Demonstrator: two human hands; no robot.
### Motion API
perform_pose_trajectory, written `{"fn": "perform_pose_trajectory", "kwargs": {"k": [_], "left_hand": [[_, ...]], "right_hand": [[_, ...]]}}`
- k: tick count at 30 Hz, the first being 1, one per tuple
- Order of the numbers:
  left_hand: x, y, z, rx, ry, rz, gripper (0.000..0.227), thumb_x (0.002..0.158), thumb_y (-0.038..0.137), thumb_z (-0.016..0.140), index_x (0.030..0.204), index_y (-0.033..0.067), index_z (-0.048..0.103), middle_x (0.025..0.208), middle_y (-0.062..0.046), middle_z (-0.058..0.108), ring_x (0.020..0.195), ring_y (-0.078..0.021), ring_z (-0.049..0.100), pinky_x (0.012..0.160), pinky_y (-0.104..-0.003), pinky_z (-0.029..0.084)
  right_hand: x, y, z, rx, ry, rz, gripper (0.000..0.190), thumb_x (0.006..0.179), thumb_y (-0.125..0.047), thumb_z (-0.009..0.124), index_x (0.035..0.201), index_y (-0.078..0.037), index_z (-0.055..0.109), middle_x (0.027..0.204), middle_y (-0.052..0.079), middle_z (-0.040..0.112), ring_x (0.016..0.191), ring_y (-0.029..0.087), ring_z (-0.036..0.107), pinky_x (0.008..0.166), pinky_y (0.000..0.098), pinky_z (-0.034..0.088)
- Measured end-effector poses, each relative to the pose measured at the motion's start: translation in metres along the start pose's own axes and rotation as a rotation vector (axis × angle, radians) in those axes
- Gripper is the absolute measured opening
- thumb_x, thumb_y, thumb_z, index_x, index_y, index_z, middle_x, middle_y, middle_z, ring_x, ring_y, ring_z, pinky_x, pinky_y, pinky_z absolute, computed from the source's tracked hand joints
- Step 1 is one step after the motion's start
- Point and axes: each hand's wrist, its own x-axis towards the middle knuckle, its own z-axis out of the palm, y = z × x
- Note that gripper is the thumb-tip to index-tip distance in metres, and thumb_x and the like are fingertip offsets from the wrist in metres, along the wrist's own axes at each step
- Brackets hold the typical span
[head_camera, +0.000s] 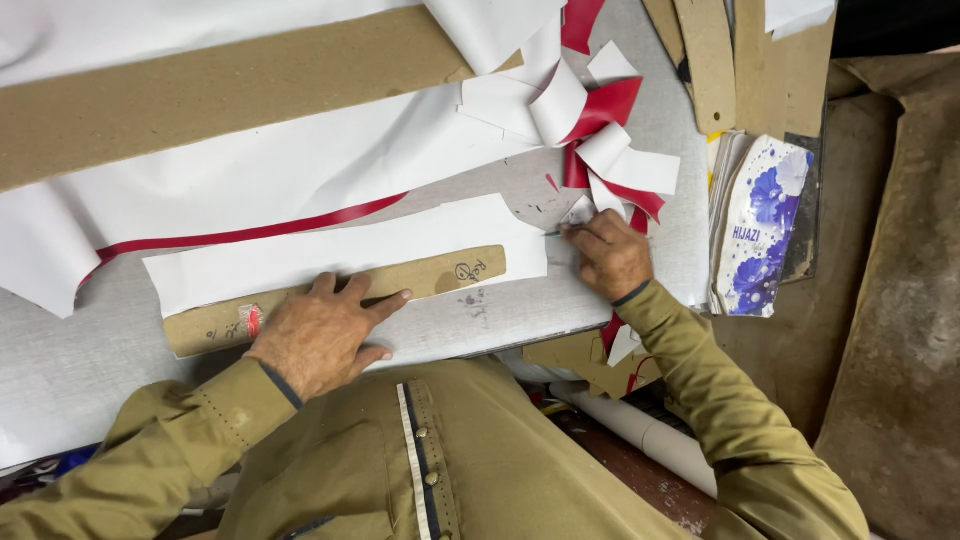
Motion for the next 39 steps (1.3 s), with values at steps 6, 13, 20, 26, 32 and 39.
{"fn": "perform_pose_trajectory", "kwargs": {"k": [6,13,20,26,32,39], "left_hand": [[0.041,0.033,-0.014,-0.055,0.106,0.089,0.031,0.100,0.015,0.059,0.130,0.0135,0.065,0.133,-0.012,0.058,0.119,-0.0289,0.060,0.091,-0.039,0.062],[0.098,0.067,-0.015,-0.084,0.449,0.118,0.050,0.086,0.008,0.070,0.135,0.0108,0.061,0.131,-0.009,0.056,0.117,-0.0350,0.057,0.082,-0.037,0.063],[0.098,0.068,-0.021,-0.026,0.433,0.099,0.053,0.083,0.013,0.075,0.134,0.0127,0.062,0.133,-0.015,0.053,0.116,-0.0373,0.057,0.078,-0.039,0.064],[0.102,0.068,-0.016,-0.036,0.388,0.100,0.053,0.085,0.013,0.074,0.136,0.0140,0.062,0.134,-0.015,0.053,0.118,-0.0367,0.057,0.080,-0.038,0.064],[0.104,0.068,-0.014,-0.027,0.457,0.098,0.050,0.087,0.010,0.071,0.135,0.0149,0.063,0.132,-0.016,0.054,0.117,-0.0363,0.058,0.077,-0.038,0.065],[0.097,0.069,-0.014,-0.033,0.559,0.031,0.052,0.092,0.011,0.062,0.143,0.0035,0.053,0.118,-0.018,0.060,0.108,-0.0330,0.062,0.097,-0.052,0.054]], "right_hand": [[-0.025,-0.061,-0.003,0.303,0.081,0.521,0.025,0.084,0.006,0.071,0.109,0.000,0.074,0.099,0.014,0.071,0.077,0.015,0.068,0.065,0.0292,0.059],[-0.013,-0.126,0.038,0.395,0.269,0.663,0.034,0.086,0.003,0.074,0.119,0.001,0.074,0.077,0.010,0.061,0.058,0.015,0.056,0.053,0.0299,0.047],[-0.011,-0.125,0.042,0.354,0.278,0.702,0.036,0.084,0.004,0.072,0.119,0.001,0.074,0.075,0.009,0.060,0.057,0.014,0.056,0.052,0.0293,0.048],[-0.011,-0.128,0.046,0.324,0.279,0.663,0.032,0.085,0.003,0.071,0.116,0.002,0.075,0.078,0.012,0.063,0.057,0.017,0.059,0.051,0.0312,0.050],[-0.001,-0.126,0.042,0.305,0.198,0.652,0.031,0.085,0.003,0.070,0.115,0.003,0.074,0.082,0.016,0.066,0.060,0.023,0.066,0.053,0.0348,0.054],[-0.042,-0.147,0.017,0.306,0.007,0.670,0.036,0.083,0.004,0.070,0.119,0.001,0.074,0.087,0.018,0.071,0.066,0.025,0.070,0.060,0.0359,0.058]]}}
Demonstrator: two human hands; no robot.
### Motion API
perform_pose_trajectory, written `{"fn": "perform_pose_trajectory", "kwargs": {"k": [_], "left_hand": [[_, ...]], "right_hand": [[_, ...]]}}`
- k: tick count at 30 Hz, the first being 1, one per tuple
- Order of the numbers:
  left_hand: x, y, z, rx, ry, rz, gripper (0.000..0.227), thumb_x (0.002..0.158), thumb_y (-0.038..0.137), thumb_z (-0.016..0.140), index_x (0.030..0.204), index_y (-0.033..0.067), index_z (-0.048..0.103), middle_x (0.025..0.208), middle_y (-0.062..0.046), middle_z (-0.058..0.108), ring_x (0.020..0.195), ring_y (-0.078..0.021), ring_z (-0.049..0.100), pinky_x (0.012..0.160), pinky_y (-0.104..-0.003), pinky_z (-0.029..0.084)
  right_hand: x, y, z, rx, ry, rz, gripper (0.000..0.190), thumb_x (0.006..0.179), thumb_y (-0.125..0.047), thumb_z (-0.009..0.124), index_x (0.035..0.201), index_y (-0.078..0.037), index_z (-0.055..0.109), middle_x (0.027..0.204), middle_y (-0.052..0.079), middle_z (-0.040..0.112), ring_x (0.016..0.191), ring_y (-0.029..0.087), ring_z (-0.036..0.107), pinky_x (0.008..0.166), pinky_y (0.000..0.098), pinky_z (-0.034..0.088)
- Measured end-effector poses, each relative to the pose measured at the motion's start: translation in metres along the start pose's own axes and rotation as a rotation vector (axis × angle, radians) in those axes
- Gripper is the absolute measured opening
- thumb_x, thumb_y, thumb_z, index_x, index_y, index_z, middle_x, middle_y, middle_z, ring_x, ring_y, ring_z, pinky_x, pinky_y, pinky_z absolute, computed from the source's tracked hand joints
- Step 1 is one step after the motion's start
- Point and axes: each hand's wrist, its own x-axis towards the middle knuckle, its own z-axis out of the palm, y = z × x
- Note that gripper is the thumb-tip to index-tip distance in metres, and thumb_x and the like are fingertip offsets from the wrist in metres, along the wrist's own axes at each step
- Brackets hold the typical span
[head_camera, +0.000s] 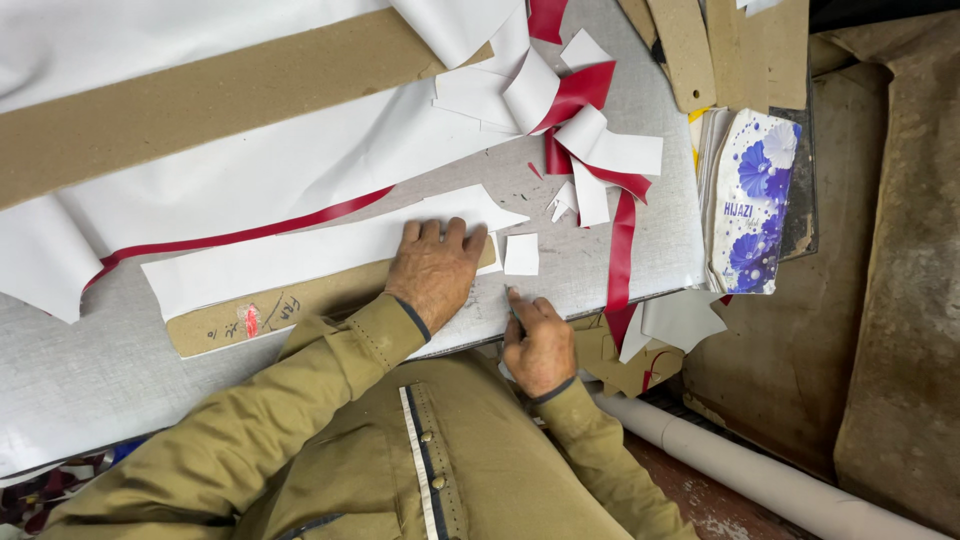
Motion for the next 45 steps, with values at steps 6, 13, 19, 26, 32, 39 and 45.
{"fn": "perform_pose_trajectory", "kwargs": {"k": [6,13,19,26,32,39,45], "left_hand": [[-0.023,0.005,0.002,-0.402,-0.147,0.009,0.062,0.089,-0.011,0.055,0.147,0.0076,0.048,0.122,-0.014,0.062,0.114,-0.0269,0.062,0.104,-0.043,0.052],[-0.124,-0.053,0.007,-0.377,0.052,-0.035,0.053,0.089,0.042,0.072,0.131,0.0121,0.063,0.139,-0.011,0.059,0.130,-0.0294,0.053,0.114,-0.051,0.039],[-0.200,-0.137,0.030,-0.136,0.197,-0.322,0.106,0.076,0.081,0.054,0.156,0.0147,0.030,0.162,-0.012,0.031,0.149,-0.0312,0.023,0.120,-0.055,0.017],[-0.211,-0.150,0.053,-0.168,0.238,-0.299,0.112,0.074,0.087,0.044,0.158,0.0160,0.025,0.164,-0.008,0.025,0.150,-0.0269,0.017,0.121,-0.051,0.011],[-0.207,-0.149,0.055,-0.230,0.286,-0.312,0.107,0.071,0.087,0.046,0.155,0.0219,0.035,0.164,-0.001,0.026,0.152,-0.0245,0.016,0.122,-0.053,0.010],[-0.251,-0.130,0.044,-0.227,0.351,-0.250,0.065,0.062,0.065,0.073,0.116,0.0292,0.069,0.144,-0.002,0.051,0.143,-0.0286,0.034,0.120,-0.060,0.020],[-0.260,-0.121,0.045,-0.428,0.258,-0.398,0.031,0.071,0.033,0.082,0.097,0.0167,0.076,0.114,0.001,0.069,0.117,-0.0248,0.057,0.106,-0.051,0.041]], "right_hand": [[0.043,0.030,-0.068,0.178,-0.213,0.058,0.033,0.088,-0.003,0.073,0.120,-0.013,0.077,0.093,0.011,0.075,0.073,0.019,0.066,0.067,0.0302,0.057],[0.084,-0.048,-0.012,0.223,-0.240,-0.490,0.035,0.083,-0.012,0.084,0.115,-0.006,0.073,0.120,0.013,0.071,0.098,0.027,0.073,0.083,0.0353,0.061],[0.077,-0.081,0.045,0.076,-0.359,-0.393,0.027,0.076,-0.011,0.083,0.099,-0.007,0.071,0.102,0.007,0.072,0.086,0.026,0.074,0.076,0.0366,0.062],[0.081,-0.058,-0.016,0.221,-0.544,-0.570,0.031,0.070,0.015,0.063,0.095,-0.002,0.061,0.091,0.011,0.065,0.083,0.027,0.070,0.072,0.0367,0.059],[0.097,-0.009,-0.136,0.339,-0.007,-0.265,0.016,0.095,0.012,0.060,0.100,-0.004,0.059,0.095,0.007,0.064,0.085,0.017,0.067,0.076,0.0319,0.058],[0.074,-0.017,-0.076,0.023,0.128,-0.232,0.039,0.077,-0.010,0.090,0.110,-0.003,0.071,0.109,0.011,0.071,0.077,0.021,0.065,0.071,0.0330,0.053],[0.025,-0.031,-0.009,0.002,-0.253,-0.342,0.047,0.065,-0.016,0.090,0.109,-0.007,0.075,0.105,0.012,0.069,0.096,0.028,0.066,0.080,0.0352,0.060]]}}
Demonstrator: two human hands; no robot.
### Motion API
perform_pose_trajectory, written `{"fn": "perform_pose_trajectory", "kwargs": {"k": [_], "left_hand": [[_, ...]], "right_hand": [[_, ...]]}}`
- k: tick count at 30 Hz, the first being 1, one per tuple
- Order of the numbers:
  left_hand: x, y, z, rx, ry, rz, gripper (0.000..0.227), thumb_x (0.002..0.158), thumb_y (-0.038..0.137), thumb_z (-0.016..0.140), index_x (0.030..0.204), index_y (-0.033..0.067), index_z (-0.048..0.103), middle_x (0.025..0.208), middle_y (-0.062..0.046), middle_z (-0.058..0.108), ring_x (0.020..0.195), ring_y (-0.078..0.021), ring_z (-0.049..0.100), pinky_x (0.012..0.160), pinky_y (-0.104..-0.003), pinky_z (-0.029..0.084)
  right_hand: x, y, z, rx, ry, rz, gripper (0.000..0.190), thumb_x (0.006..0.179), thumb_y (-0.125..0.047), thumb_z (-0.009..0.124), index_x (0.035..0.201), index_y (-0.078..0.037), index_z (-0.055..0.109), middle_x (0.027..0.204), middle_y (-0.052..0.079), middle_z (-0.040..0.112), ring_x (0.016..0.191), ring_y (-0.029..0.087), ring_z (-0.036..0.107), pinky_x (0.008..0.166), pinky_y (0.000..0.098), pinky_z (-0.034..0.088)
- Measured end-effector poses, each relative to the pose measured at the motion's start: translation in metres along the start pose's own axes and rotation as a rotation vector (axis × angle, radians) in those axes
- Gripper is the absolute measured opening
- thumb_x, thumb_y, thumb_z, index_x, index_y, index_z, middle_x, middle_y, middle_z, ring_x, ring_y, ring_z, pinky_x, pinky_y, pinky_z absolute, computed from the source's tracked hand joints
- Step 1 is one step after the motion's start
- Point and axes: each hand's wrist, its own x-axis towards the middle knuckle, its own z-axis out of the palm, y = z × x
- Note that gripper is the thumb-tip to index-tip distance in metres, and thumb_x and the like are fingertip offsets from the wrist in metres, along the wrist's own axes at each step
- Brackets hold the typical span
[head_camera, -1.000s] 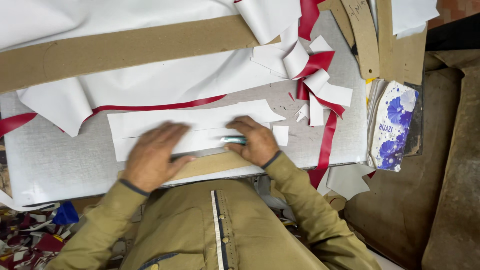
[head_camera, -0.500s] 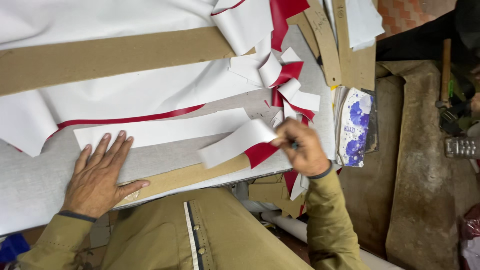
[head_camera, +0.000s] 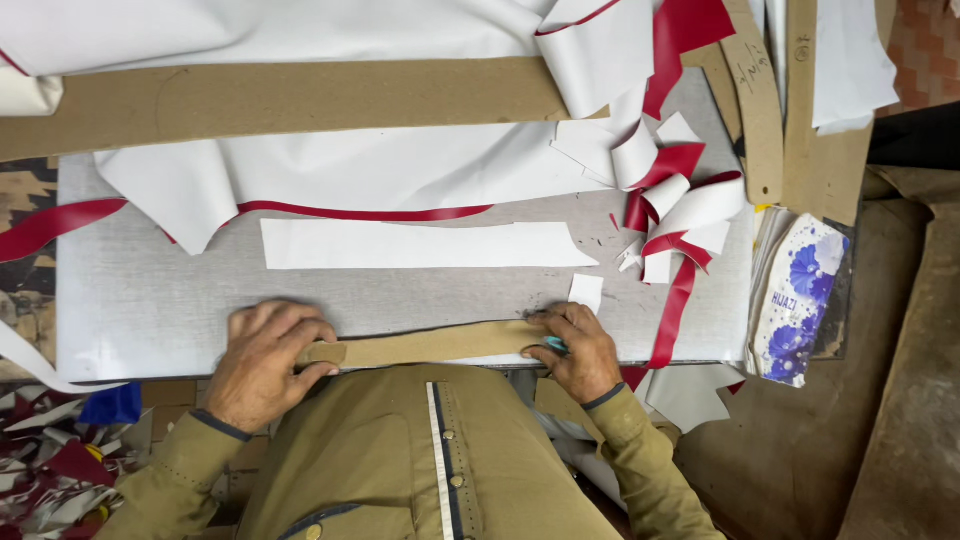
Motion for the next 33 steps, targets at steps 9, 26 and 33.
{"fn": "perform_pose_trajectory", "kwargs": {"k": [9,26,33], "left_hand": [[0.044,-0.023,-0.020,0.016,0.363,0.296,0.010,0.087,0.007,0.078,0.096,0.0114,0.075,0.109,-0.002,0.074,0.110,-0.0230,0.065,0.098,-0.039,0.053],[0.055,-0.034,-0.020,0.133,0.382,0.094,0.050,0.086,0.033,0.079,0.128,0.0081,0.072,0.145,-0.017,0.062,0.135,-0.0330,0.053,0.113,-0.047,0.046],[0.042,-0.024,-0.013,0.120,0.303,0.034,0.044,0.089,0.024,0.076,0.129,0.0079,0.071,0.141,-0.012,0.061,0.130,-0.0302,0.053,0.109,-0.042,0.050]], "right_hand": [[0.043,0.028,-0.007,-0.169,0.305,-0.261,0.041,0.072,0.014,0.070,0.103,-0.011,0.080,0.103,0.002,0.072,0.096,0.022,0.069,0.079,0.0346,0.061],[0.046,0.050,0.014,-0.048,0.506,0.068,0.031,0.087,-0.002,0.081,0.117,-0.006,0.075,0.104,0.013,0.076,0.093,0.024,0.073,0.085,0.0343,0.059],[0.021,0.039,-0.018,0.138,0.126,0.438,0.030,0.082,-0.005,0.074,0.111,-0.007,0.076,0.093,0.010,0.076,0.076,0.022,0.073,0.068,0.0324,0.060]]}}
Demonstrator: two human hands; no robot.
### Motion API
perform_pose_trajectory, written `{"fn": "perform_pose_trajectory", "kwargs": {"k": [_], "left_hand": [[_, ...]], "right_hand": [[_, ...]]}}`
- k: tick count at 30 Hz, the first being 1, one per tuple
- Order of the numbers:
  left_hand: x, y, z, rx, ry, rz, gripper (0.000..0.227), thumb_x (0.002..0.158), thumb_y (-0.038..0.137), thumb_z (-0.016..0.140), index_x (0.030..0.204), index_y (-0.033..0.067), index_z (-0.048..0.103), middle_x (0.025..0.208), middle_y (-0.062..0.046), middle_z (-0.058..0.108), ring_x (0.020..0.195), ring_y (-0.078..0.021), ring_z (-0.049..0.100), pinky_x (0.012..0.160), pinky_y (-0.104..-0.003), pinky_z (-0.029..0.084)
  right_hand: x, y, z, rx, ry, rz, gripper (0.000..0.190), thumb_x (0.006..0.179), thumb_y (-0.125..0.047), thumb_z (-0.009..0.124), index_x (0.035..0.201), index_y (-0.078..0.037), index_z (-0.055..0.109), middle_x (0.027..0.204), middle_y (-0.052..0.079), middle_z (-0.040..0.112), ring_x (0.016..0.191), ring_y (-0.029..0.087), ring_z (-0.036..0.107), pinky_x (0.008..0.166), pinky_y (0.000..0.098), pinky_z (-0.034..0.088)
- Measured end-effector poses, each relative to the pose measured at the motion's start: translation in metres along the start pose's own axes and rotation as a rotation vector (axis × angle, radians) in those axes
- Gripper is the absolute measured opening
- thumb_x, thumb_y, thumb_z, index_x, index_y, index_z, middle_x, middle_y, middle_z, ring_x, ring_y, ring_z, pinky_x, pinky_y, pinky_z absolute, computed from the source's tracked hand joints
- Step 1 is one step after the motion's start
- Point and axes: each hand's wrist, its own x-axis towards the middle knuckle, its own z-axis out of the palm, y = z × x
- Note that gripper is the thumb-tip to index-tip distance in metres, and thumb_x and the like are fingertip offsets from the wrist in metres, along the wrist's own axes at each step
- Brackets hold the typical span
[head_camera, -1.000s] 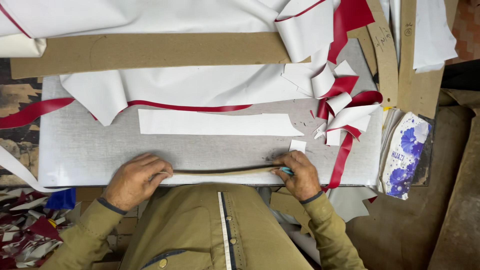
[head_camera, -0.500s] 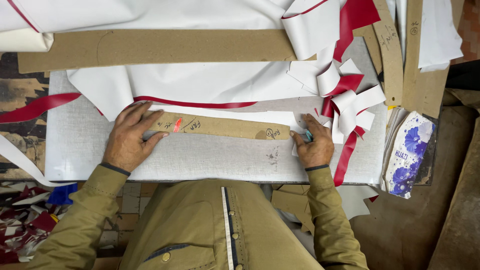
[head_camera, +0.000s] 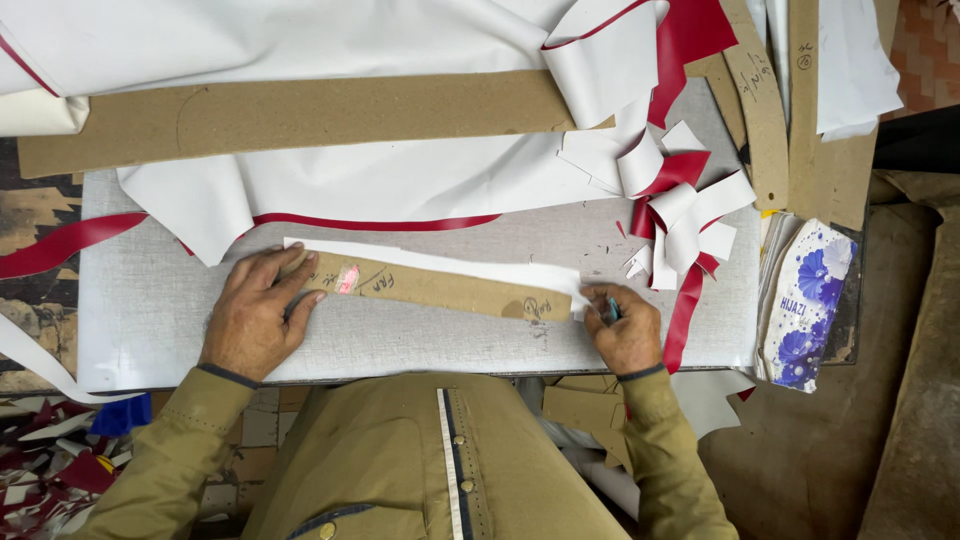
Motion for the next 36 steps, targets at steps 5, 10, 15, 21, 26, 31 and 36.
{"fn": "perform_pose_trajectory", "kwargs": {"k": [5,10,15,21,26,31,36], "left_hand": [[-0.005,0.014,-0.003,-0.048,0.020,-0.009,0.043,0.086,0.020,0.077,0.127,0.0075,0.072,0.141,-0.012,0.061,0.132,-0.0318,0.052,0.108,-0.042,0.050],[0.001,0.011,-0.006,-0.049,-0.054,-0.045,0.051,0.085,0.023,0.079,0.134,0.0084,0.069,0.137,-0.012,0.061,0.124,-0.0320,0.053,0.103,-0.041,0.052],[0.006,0.008,-0.012,-0.093,-0.061,0.013,0.053,0.082,0.022,0.080,0.133,0.0129,0.069,0.126,-0.012,0.061,0.118,-0.0299,0.053,0.101,-0.041,0.053],[0.008,0.004,-0.009,-0.105,-0.041,0.001,0.051,0.082,0.022,0.082,0.132,0.0152,0.071,0.128,-0.009,0.062,0.116,-0.0280,0.057,0.100,-0.040,0.055],[0.011,0.001,-0.014,-0.194,-0.007,-0.044,0.052,0.083,0.022,0.082,0.133,0.0121,0.069,0.137,-0.010,0.060,0.124,-0.0259,0.060,0.099,-0.037,0.057],[0.008,0.000,-0.015,-0.240,0.018,-0.021,0.050,0.082,0.014,0.082,0.131,0.0122,0.071,0.135,-0.011,0.064,0.125,-0.0258,0.063,0.103,-0.038,0.058],[0.006,-0.006,-0.013,-0.400,0.013,-0.185,0.052,0.083,0.010,0.082,0.133,0.0133,0.068,0.137,-0.011,0.065,0.115,-0.0214,0.069,0.092,-0.032,0.063]], "right_hand": [[-0.031,-0.007,0.000,-0.227,0.229,-0.435,0.034,0.075,-0.015,0.085,0.106,-0.007,0.076,0.108,0.012,0.074,0.096,0.023,0.069,0.080,0.0339,0.059],[-0.036,-0.007,0.028,-0.308,0.193,-0.502,0.059,0.065,-0.029,0.092,0.117,-0.007,0.075,0.111,0.011,0.074,0.103,0.025,0.066,0.085,0.0362,0.059],[-0.031,-0.005,0.031,-0.219,0.131,-0.467,0.051,0.068,-0.021,0.091,0.116,-0.010,0.077,0.099,0.010,0.070,0.095,0.024,0.065,0.078,0.0336,0.059],[-0.008,0.003,0.031,0.312,0.085,-0.134,0.024,0.083,-0.008,0.085,0.104,-0.005,0.074,0.104,0.006,0.072,0.081,0.014,0.066,0.074,0.0259,0.060],[-0.001,-0.008,0.042,0.075,0.235,-0.114,0.028,0.078,-0.010,0.089,0.101,-0.002,0.075,0.101,0.011,0.072,0.076,0.017,0.067,0.066,0.0276,0.059],[-0.021,-0.006,0.040,-0.067,0.291,-0.269,0.035,0.077,-0.018,0.089,0.107,-0.004,0.076,0.111,0.012,0.073,0.096,0.023,0.071,0.082,0.0344,0.060],[-0.028,0.009,0.042,-0.153,0.231,-0.376,0.049,0.073,-0.025,0.091,0.116,-0.005,0.076,0.119,0.013,0.071,0.109,0.027,0.064,0.090,0.0368,0.058]]}}
